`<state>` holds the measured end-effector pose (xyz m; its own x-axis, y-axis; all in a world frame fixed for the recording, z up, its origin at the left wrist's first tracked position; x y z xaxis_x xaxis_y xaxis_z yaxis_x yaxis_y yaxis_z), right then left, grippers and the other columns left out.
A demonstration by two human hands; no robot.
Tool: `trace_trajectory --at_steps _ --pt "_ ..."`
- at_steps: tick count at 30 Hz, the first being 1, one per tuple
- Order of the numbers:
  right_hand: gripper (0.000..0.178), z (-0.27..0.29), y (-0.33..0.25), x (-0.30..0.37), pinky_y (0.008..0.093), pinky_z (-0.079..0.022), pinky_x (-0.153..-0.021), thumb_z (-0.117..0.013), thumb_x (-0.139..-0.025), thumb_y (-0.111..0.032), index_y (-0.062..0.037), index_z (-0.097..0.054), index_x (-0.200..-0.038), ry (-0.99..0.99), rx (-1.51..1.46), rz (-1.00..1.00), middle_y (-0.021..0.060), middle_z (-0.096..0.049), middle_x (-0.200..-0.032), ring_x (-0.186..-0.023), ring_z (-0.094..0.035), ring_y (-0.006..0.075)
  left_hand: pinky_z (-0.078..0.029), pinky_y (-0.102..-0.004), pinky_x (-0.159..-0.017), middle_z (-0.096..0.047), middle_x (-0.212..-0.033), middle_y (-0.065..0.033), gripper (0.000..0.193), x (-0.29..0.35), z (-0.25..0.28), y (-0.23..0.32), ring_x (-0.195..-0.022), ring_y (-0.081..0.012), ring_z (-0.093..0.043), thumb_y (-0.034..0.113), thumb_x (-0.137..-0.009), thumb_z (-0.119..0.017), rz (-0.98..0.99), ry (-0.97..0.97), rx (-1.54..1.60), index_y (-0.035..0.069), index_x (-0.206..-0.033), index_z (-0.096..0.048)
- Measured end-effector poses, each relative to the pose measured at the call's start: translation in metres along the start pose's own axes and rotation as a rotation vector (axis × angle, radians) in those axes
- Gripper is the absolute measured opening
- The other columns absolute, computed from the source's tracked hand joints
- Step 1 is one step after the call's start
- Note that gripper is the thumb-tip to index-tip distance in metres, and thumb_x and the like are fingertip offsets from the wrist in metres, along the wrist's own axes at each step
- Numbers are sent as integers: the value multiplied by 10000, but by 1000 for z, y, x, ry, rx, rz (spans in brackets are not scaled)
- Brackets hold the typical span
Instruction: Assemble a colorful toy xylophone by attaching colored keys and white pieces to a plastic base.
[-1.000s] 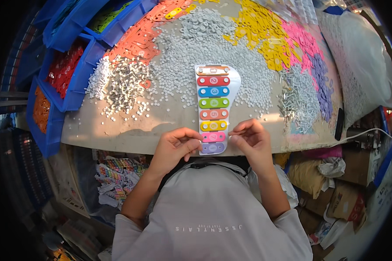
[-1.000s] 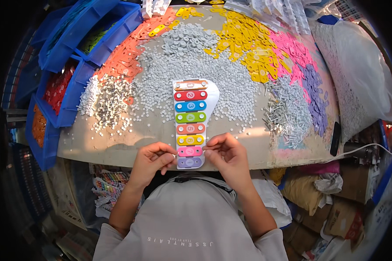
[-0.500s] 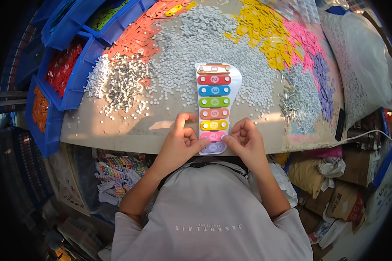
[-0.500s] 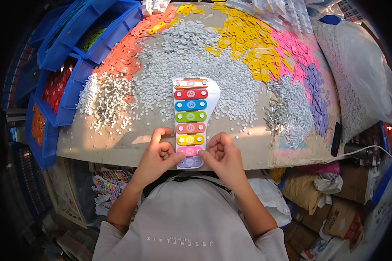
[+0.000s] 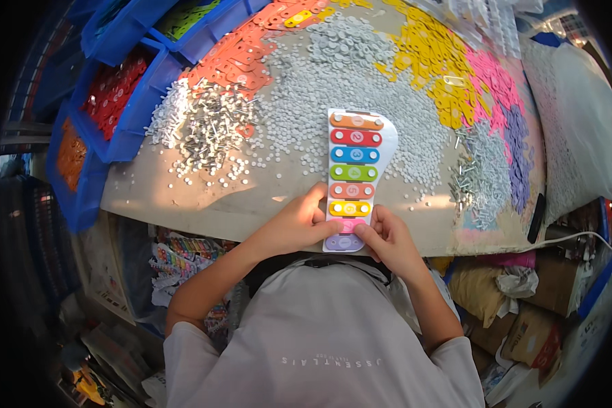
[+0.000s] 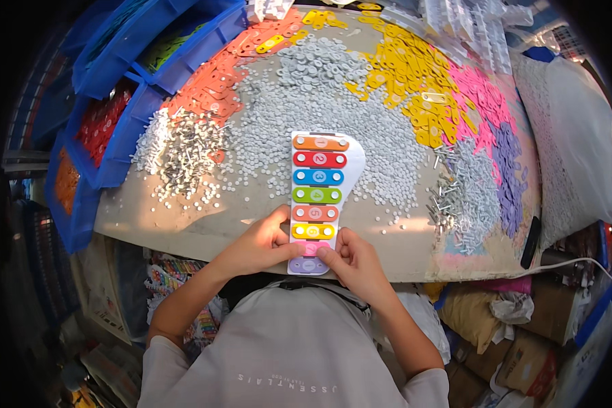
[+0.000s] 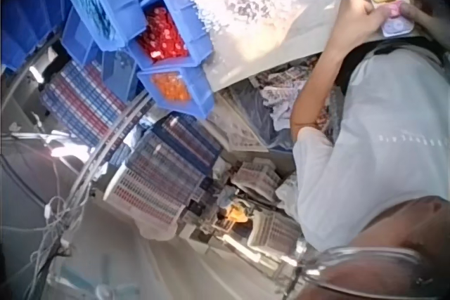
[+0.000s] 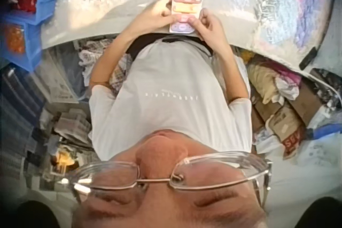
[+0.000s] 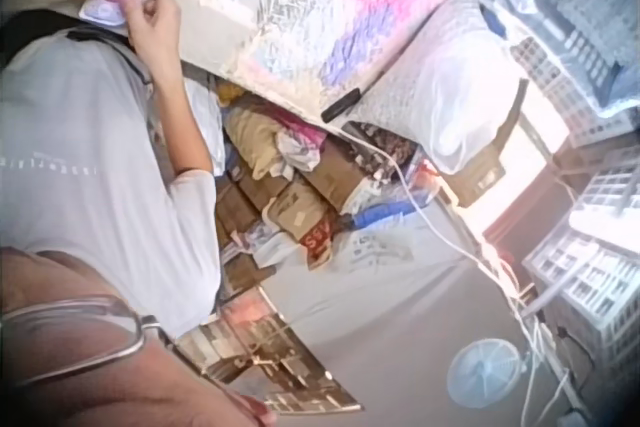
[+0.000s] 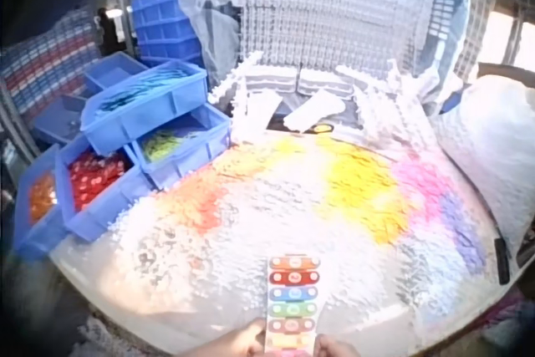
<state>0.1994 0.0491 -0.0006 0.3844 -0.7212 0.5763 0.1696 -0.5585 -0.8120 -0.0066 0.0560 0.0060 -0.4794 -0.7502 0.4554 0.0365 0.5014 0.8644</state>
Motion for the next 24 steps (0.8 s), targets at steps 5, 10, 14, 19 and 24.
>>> trace_trajectory --at_steps 5,10,14,19,24 --pt "243 -3 0 2 203 -268 -423 -663 -993 -154 -78 -476 -856 38 15 6 -58 -505 -617 -492 -409 -1 -580 -290 -767 -673 -1153 -125 493 0 -8 3 -929 -154 -707 17 -948 -584 -41 44 10 -49 -1388 -372" --pt "162 2 -7 6 211 -274 -417 -634 -1008 -168 -56 -540 -938 15 -10 10 -56 -496 -615 -477 -413 13 -428 -203 -572 -706 -885 -30 525 7 -5 0 -679 -16 -559 146 -955 -689 -40 72 -69 3 -1384 -422" --pt "162 64 -20 18 233 -380 -551 -604 -1007 -187 -28 -618 -978 540 464 409 -23 -560 -739 -632 -483 48 -366 -210 -569 -553 -706 67 233 27 29 -14 -625 -13 -416 153 -957 -680 -313 358 -182 10 -1134 -629" --pt "219 152 -39 52 390 -470 -819 -616 -955 -112 -12 -645 -1147 1087 1071 442 130 -625 -938 -890 -591 265 -485 -278 -675 -681 -865 -53 120 70 134 21 -738 -104 -595 104 -971 -622 -324 1027 -517 13 -1019 -685" --pt "226 197 -15 44 445 -451 -909 -606 -942 -83 -28 -657 -1155 1066 1381 422 157 -642 -1017 -990 -576 346 -483 -325 -671 -649 -870 -82 109 79 202 29 -700 -226 -593 112 -927 -661 -488 1200 -861 21 -972 -701"
Point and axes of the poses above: each hand's wrist, its own x-axis away from the middle knuckle, its own z-axis out of the back of the hand, y = z × x, the point moved 3 cm from there along -x, towards the middle knuckle
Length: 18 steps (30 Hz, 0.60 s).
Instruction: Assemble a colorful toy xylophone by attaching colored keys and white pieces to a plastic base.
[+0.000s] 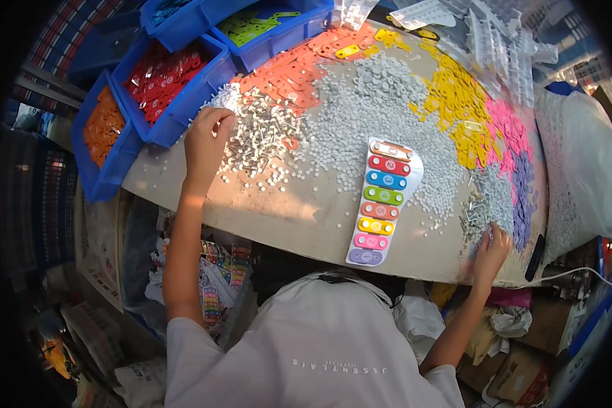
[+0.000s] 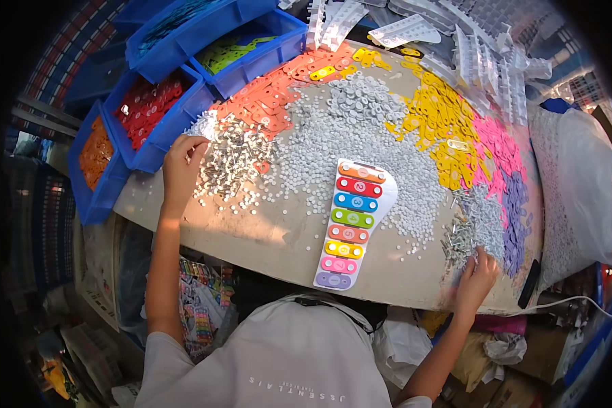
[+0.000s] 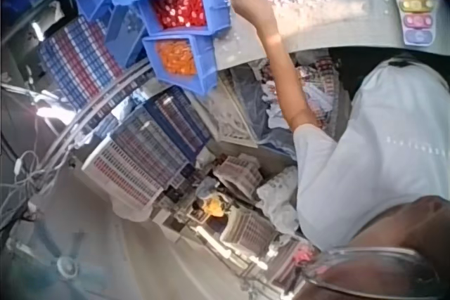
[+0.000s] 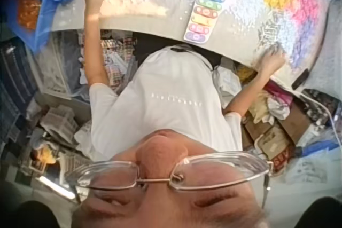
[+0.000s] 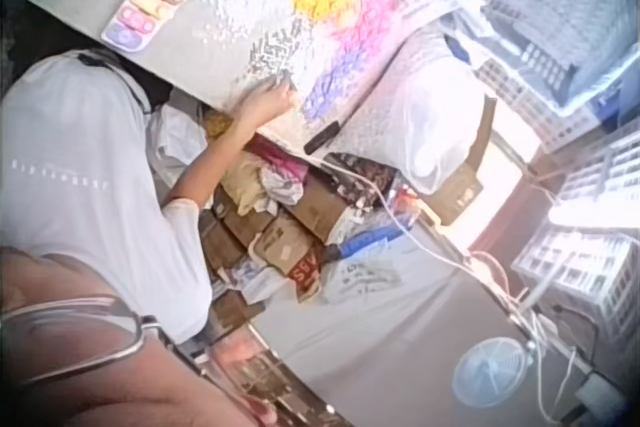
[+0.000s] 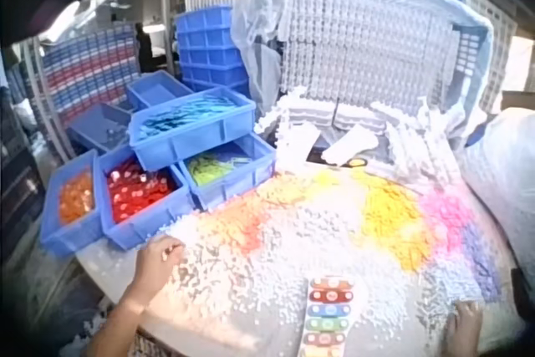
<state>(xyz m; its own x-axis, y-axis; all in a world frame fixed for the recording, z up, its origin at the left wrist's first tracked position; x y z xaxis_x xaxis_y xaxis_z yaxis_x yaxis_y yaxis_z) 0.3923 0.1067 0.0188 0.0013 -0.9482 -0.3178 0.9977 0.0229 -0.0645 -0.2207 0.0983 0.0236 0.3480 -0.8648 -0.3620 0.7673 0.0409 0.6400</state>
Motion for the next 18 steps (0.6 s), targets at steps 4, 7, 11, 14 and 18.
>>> trace_trajectory --at_steps 4,7,11,14,18 --pt "118 -9 3 -2 434 -452 -853 -611 -930 -62 -10 -652 -1028 37 -97 -11 151 -656 -952 -929 -576 339 -491 -348 -697 -648 -874 -79 92 -11 -12 -15 -754 -249 -617 119 -911 -672 -31 -25 -134 41 -943 -711" --pt "59 -6 2 -2 429 -446 -801 -609 -929 -49 0 -626 -954 18 -162 -58 145 -652 -893 -868 -569 329 -493 -378 -712 -632 -865 -84 76 -13 -20 -21 -799 -271 -620 121 -902 -673 -56 -34 -202 52 -916 -701" --pt "53 -5 4 -5 425 -441 -776 -610 -927 -45 7 -615 -932 -11 -248 -73 144 -642 -863 -839 -561 325 -491 -416 -729 -602 -873 -89 61 -14 -23 -24 -862 -300 -608 123 -908 -655 -139 -17 -264 63 -896 -649" --pt "58 1 -1 -6 424 -439 -768 -613 -931 -50 7 -608 -932 51 -233 -104 151 -633 -876 -832 -554 323 -492 -422 -747 -604 -904 -83 60 -13 -21 -20 -893 -307 -602 121 -919 -638 -166 52 -318 65 -905 -622" --pt "72 11 -13 -3 415 -453 -792 -615 -945 -61 10 -613 -959 197 -193 -145 146 -635 -918 -855 -577 314 -492 -426 -761 -605 -925 -81 70 -10 -11 -14 -917 -306 -597 128 -915 -652 -138 2 -319 63 -903 -629"
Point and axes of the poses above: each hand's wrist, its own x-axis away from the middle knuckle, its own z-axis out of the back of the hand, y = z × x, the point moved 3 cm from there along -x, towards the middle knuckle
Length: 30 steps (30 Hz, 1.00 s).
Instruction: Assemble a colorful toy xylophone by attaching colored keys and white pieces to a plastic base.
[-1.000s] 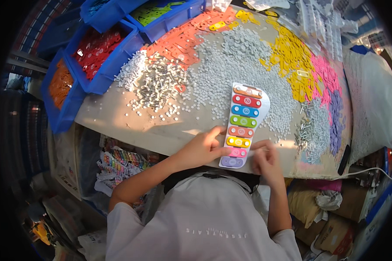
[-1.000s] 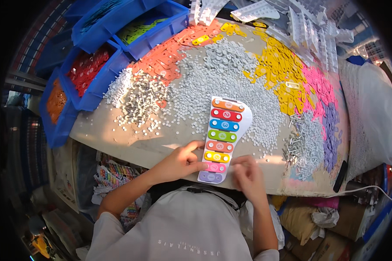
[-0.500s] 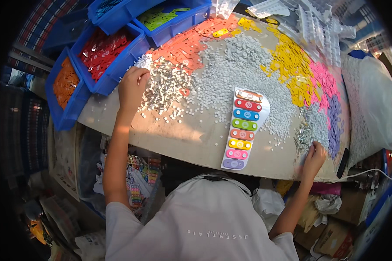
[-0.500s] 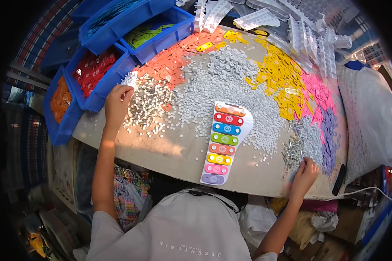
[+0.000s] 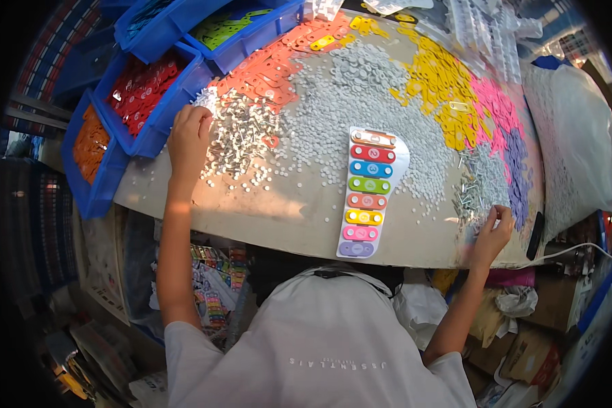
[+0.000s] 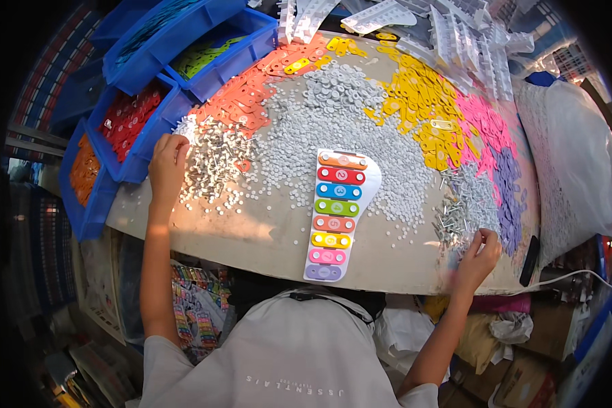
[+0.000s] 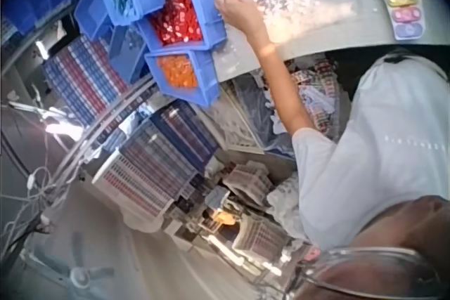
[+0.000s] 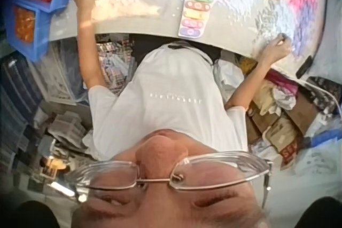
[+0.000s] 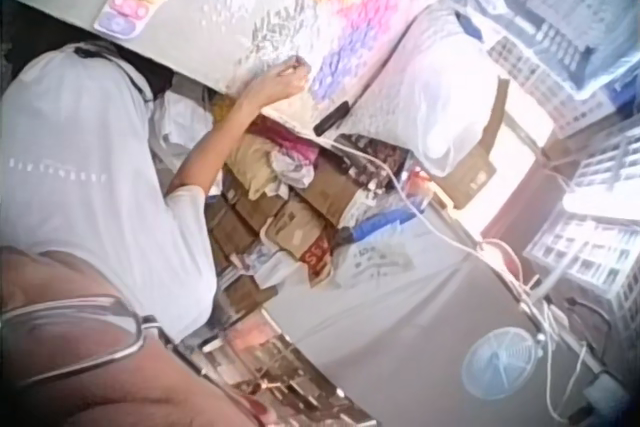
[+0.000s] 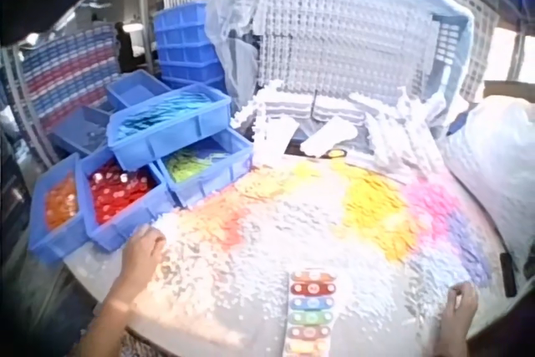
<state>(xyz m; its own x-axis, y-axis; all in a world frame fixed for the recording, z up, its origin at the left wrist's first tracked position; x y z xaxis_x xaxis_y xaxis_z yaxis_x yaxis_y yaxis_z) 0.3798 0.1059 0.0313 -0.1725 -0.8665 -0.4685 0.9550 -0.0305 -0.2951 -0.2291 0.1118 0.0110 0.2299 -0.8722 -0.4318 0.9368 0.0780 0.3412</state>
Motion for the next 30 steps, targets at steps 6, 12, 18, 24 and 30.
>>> trace_trajectory --at_steps 6,12,18,24,30 --pt "65 6 -68 19 388 -477 -868 -643 -935 -35 9 -615 -973 56 -305 24 131 -658 -961 -949 -621 284 -479 -419 -793 -607 -907 -84 77 -6 -16 -5 -916 -292 -600 124 -894 -672 -124 -3 -52 60 -917 -636" --pt "166 3 -146 57 392 -470 -823 -720 -830 35 -32 -624 -948 -186 -546 283 121 -672 -967 -923 -621 289 -497 -358 -744 -641 -863 -98 43 -3 19 33 -830 -248 -645 75 -920 -650 -36 -36 67 46 -938 -625" --pt "226 0 -175 88 394 -469 -792 -758 -750 57 -34 -632 -914 -318 -710 353 101 -674 -941 -881 -610 294 -503 -229 -711 -707 -908 -45 57 58 31 121 -810 -86 -658 7 -953 -635 269 -395 953 2 -1009 -640" --pt "234 -4 -175 100 392 -481 -780 -775 -733 50 -33 -636 -902 -380 -749 392 91 -676 -939 -890 -609 297 -518 -216 -691 -721 -930 -84 177 121 12 171 -789 -100 -666 14 -948 -649 464 -902 1324 -29 -1113 -696" --pt "246 -1 -175 104 388 -499 -778 -785 -724 28 -30 -646 -918 -370 -685 496 87 -678 -974 -896 -611 294 -490 -179 -572 -725 -876 -98 145 149 -11 183 -694 -63 -632 14 -938 -669 628 -1065 1490 -35 -1073 -692"
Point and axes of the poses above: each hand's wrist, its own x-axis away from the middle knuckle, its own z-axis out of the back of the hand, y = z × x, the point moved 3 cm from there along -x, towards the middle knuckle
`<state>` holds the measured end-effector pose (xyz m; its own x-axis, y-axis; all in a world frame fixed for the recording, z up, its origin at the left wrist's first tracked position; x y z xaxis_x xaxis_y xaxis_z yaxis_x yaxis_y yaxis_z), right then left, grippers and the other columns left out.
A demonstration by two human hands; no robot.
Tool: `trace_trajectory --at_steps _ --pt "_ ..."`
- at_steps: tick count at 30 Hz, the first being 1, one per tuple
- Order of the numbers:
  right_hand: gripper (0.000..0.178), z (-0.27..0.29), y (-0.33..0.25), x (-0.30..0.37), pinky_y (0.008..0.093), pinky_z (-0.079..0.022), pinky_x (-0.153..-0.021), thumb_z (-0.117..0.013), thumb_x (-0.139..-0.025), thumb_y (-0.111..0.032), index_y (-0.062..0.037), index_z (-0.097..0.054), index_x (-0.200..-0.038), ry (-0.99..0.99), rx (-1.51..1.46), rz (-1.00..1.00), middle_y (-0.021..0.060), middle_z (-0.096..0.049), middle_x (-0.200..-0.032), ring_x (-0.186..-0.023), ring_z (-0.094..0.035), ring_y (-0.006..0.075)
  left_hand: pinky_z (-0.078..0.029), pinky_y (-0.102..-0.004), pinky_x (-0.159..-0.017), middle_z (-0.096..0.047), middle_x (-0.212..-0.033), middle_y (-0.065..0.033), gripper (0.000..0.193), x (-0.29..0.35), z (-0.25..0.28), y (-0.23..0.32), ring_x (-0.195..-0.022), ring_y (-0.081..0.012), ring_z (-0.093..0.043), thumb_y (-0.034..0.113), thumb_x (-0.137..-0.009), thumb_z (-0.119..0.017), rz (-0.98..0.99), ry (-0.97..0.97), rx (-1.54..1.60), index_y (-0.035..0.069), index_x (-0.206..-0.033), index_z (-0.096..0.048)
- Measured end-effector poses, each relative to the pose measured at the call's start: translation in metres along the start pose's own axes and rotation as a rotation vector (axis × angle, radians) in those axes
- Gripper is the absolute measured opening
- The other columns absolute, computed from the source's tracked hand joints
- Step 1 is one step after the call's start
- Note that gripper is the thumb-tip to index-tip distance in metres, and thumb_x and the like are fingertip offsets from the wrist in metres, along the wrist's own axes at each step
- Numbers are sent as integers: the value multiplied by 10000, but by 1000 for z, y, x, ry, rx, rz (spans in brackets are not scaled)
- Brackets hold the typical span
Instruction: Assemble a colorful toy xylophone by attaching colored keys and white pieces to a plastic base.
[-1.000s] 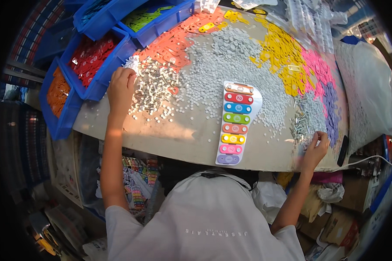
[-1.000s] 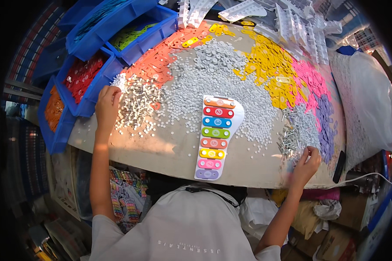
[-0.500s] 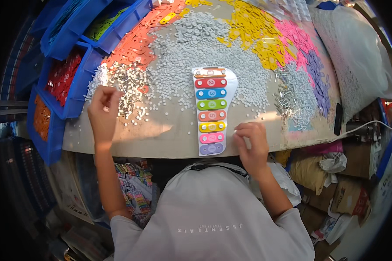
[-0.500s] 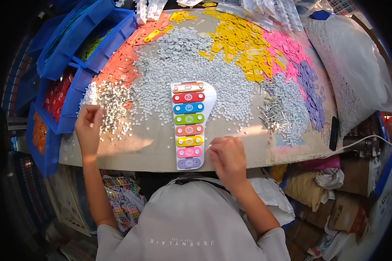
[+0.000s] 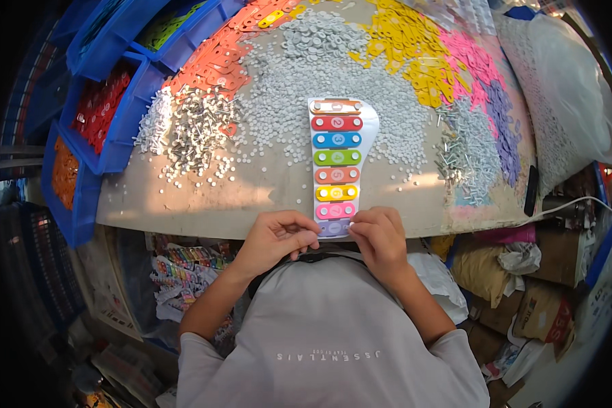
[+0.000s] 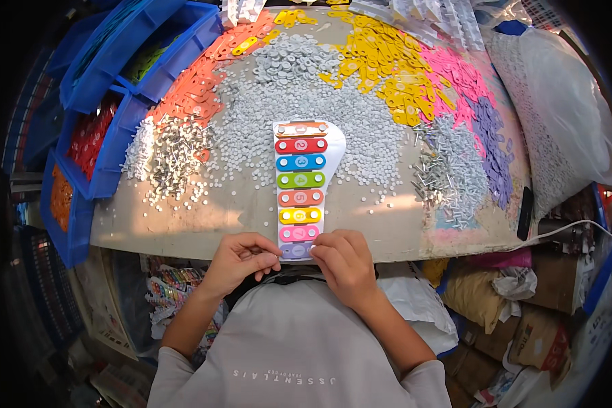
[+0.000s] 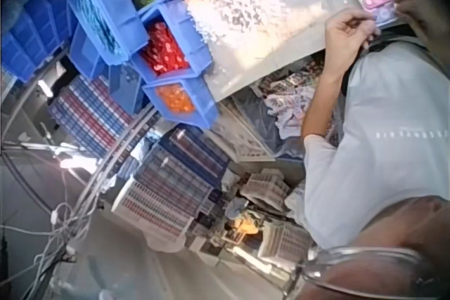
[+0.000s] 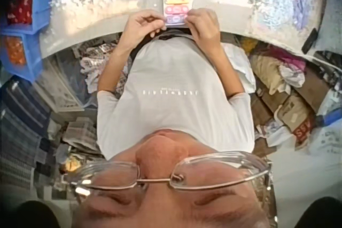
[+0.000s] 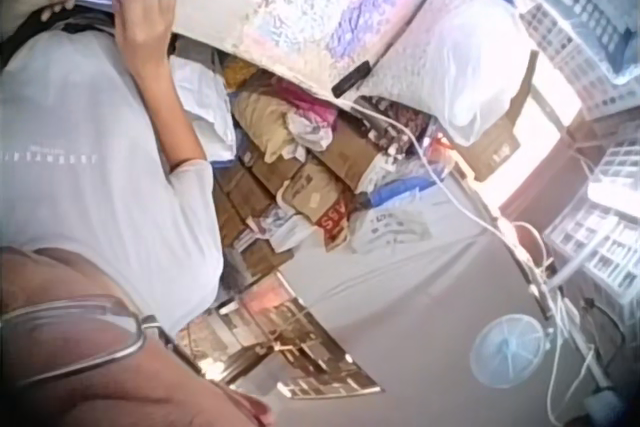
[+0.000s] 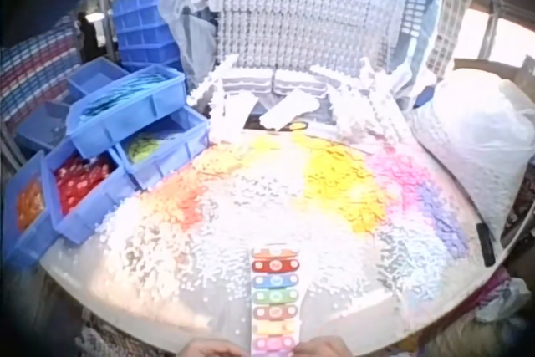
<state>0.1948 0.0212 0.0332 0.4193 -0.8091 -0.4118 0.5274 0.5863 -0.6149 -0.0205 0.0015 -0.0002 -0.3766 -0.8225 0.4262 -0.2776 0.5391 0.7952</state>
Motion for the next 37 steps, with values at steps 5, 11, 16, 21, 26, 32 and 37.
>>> trace_trajectory --at_steps 5,11,16,21,26,32,37 --pt "251 2 1 3 387 -506 -771 -787 -724 -6 -20 -659 -939 -23 77 82 83 -678 -998 -901 -610 284 -478 -174 -538 -723 -850 -105 87 -5 -3 -7 -660 -65 -624 -3 -926 -676 39 35 28 -36 -1006 -686" --pt "278 1 -4 0 386 -503 -765 -814 -711 -49 -26 -658 -940 -67 8 79 86 -664 -968 -887 -601 295 -430 -189 -561 -662 -748 -35 558 -7 -8 -5 -653 -39 -586 83 -928 -715 -40 141 -214 24 -1391 -409" --pt "278 -6 9 12 234 -410 -560 -783 -847 -49 -39 -537 -976 -126 -479 -796 30 -570 -741 -641 -533 81 -453 -236 -528 -637 -703 -36 818 -16 -17 1 -579 -86 -579 208 -935 -706 29 81 -404 -31 -1502 -166" --pt "244 -7 19 7 193 -362 -430 -700 -945 -106 -61 -479 -1038 -353 -825 -1086 -19 -546 -641 -506 -492 37 -456 -254 -496 -646 -753 -54 804 -20 -20 0 -568 -87 -577 194 -957 -659 58 -9 -247 -22 -1517 -125" --pt "200 -13 22 10 205 -381 -406 -639 -983 -160 -65 -499 -1089 -400 -799 -966 -15 -566 -673 -482 -485 50 -404 -307 -474 -589 -596 -64 823 -21 -24 -2 -506 -119 -545 207 -972 -655 -25 -1 -340 -79 -1514 -106" --pt "307 -19 27 8 208 -439 -440 -633 -986 -145 -12 -524 -1240 -369 -777 -889 3 -619 -770 -508 -498 42 -424 -377 -486 -622 -627 -114 773 -21 -20 -16 -519 -217 -588 220 -965 -638 -151 128 -447 -72 -1512 -177" --pt "335 -20 23 -1 197 -461 -487 -644 -970 -126 -6 -530 -1261 -389 -712 -742 16 -658 -855 -574 -557 47 -503 -344 -578 -679 -691 -106 873 -4 -16 -19 -592 -234 -649 306 -982 -639 -192 17 -413 -39 -1567 -91"
Point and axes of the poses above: each hand's wrist, its own x-axis away from the middle knuckle, its own z-axis out of the back of the hand, y = z × x, the point moved 3 cm from there along -x, towards the middle knuckle
